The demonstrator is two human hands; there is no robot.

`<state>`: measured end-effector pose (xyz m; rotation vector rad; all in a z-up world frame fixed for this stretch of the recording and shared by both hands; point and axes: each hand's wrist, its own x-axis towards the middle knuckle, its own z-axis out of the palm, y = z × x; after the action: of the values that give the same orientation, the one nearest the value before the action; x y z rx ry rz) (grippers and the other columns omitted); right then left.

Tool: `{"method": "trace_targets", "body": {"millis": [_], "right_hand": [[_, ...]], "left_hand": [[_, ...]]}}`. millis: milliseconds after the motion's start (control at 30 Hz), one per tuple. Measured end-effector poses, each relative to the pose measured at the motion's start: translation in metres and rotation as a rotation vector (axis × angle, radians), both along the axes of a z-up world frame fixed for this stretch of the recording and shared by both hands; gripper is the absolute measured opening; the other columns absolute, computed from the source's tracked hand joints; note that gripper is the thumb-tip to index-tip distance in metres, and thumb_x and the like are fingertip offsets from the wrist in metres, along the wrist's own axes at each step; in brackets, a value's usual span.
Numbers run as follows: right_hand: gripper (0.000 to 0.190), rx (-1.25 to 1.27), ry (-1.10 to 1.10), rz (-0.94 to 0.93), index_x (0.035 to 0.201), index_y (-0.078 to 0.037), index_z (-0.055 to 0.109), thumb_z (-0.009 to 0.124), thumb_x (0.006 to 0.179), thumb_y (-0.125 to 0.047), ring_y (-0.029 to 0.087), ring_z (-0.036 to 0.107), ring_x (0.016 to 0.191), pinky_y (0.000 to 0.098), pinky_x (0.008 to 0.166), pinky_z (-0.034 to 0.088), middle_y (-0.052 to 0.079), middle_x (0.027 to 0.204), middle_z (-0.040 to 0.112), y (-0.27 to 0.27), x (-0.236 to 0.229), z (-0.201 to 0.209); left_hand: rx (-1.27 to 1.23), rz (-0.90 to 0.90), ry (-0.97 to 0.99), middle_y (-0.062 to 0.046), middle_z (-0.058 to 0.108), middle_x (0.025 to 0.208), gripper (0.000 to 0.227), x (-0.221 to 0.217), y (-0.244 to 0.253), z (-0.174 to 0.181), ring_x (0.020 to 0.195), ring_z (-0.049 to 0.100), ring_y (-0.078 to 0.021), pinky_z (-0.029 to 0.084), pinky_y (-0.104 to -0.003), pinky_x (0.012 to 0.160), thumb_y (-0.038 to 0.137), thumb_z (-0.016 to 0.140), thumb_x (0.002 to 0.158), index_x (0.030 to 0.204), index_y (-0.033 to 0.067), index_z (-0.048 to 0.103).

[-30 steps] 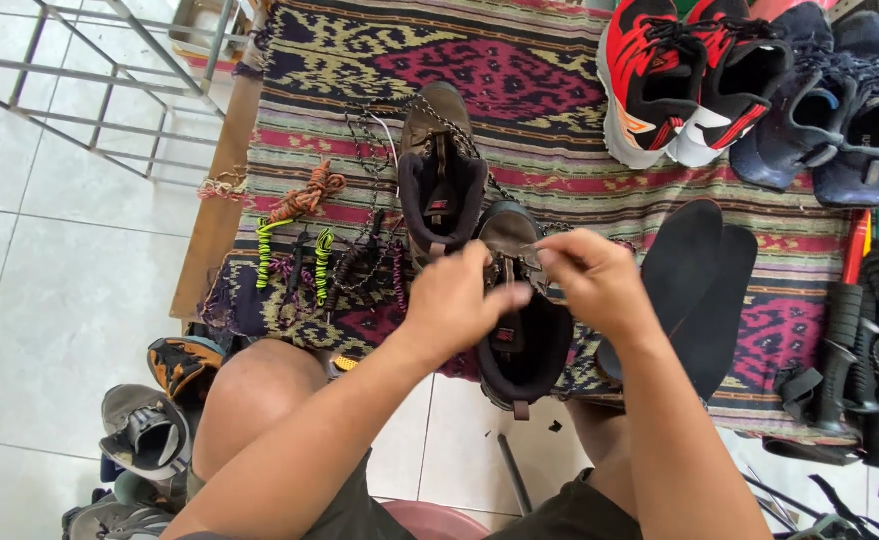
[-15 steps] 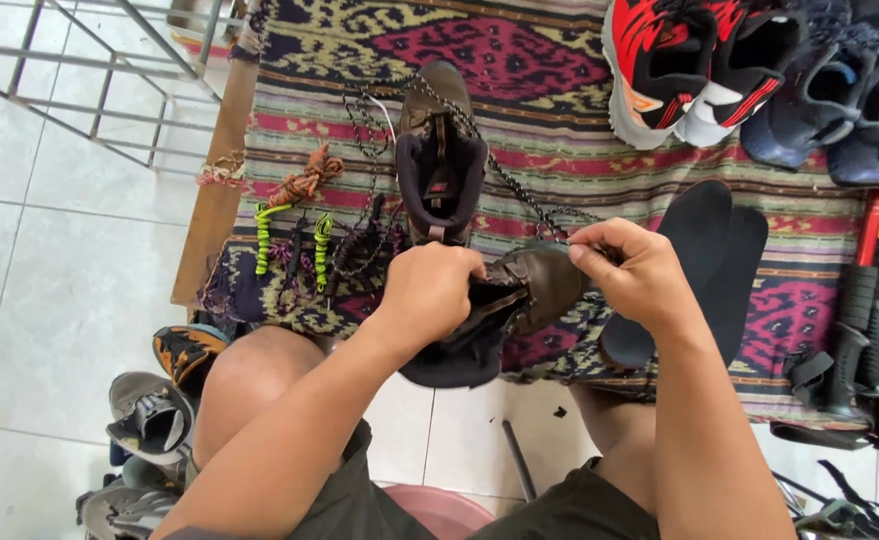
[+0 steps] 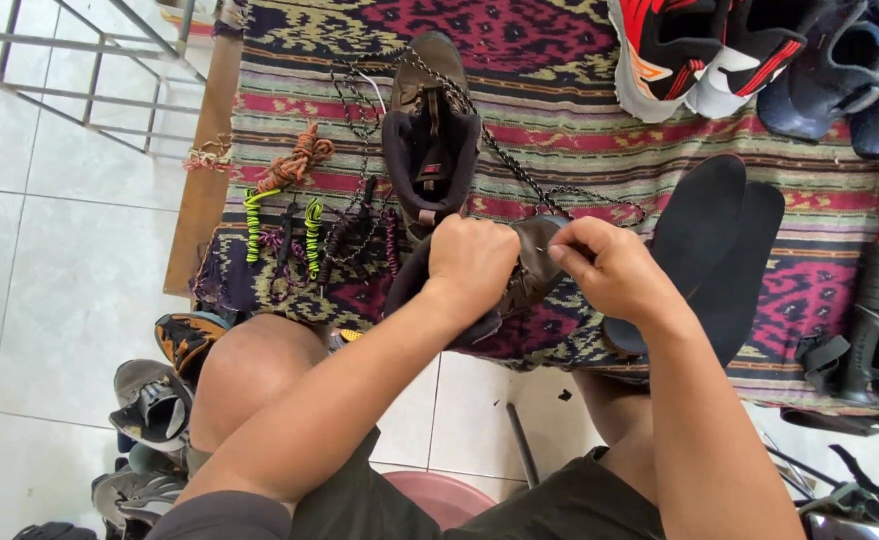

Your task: The person removes a chain from a brown boot and places it on the table. They then pick up a pair of grey sneakers, remove the insoles, and proceed to untie the laces on both shoes.

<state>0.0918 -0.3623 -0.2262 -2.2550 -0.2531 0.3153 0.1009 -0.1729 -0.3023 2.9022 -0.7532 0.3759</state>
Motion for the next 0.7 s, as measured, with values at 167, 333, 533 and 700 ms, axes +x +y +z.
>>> {"method": "trace_targets", "body": {"millis": [167,333,533,700], "right_hand": [[0.013,0.076,0.009,0.014,0.093,-0.006,0.070,0.063,0.095,-0.016,0.026,0.061,0.062,0.0410,0.050,0.043,0.016,0.068,0.063,0.004,0.001,-0.007],[0.015,0.115,0.018,0.053,0.090,-0.006,0.071,0.062,0.095,-0.016,0.022,0.058,0.062,0.0385,0.050,0.043,0.016,0.066,0.063,0.010,0.001,-0.004],[0.009,0.227,0.014,0.004,0.089,-0.004,0.073,0.066,0.091,-0.010,0.012,0.052,0.060,0.0284,0.050,0.040,0.009,0.061,0.063,0.000,-0.003,0.008],[0.008,0.278,-0.007,-0.020,0.090,-0.005,0.073,0.067,0.092,-0.011,0.008,0.053,0.061,0.0255,0.050,0.041,0.008,0.062,0.064,-0.003,-0.006,0.008]], "left_hand": [[-0.168,-0.114,0.073,-0.003,0.061,0.073,0.017,0.001,0.015,0.043,0.073,0.062,-0.0264,0.044,-0.039,0.067,0.026,0.071,0.075,0.085,0.0134,0.065],[-0.458,-0.186,0.119,0.002,0.054,0.071,0.015,0.000,0.013,0.031,0.075,0.061,-0.0238,0.044,-0.037,0.066,0.033,0.063,0.084,0.082,0.0183,0.059],[-0.646,-0.154,0.233,-0.001,0.057,0.067,0.016,-0.003,0.013,0.047,0.073,0.063,-0.0280,0.048,-0.038,0.065,0.027,0.057,0.092,0.079,0.0181,0.060],[-0.848,-0.105,0.412,-0.006,0.060,0.069,0.017,-0.006,0.017,0.071,0.076,0.064,-0.0345,0.050,-0.041,0.065,0.026,0.054,0.095,0.083,0.0173,0.062]]}}
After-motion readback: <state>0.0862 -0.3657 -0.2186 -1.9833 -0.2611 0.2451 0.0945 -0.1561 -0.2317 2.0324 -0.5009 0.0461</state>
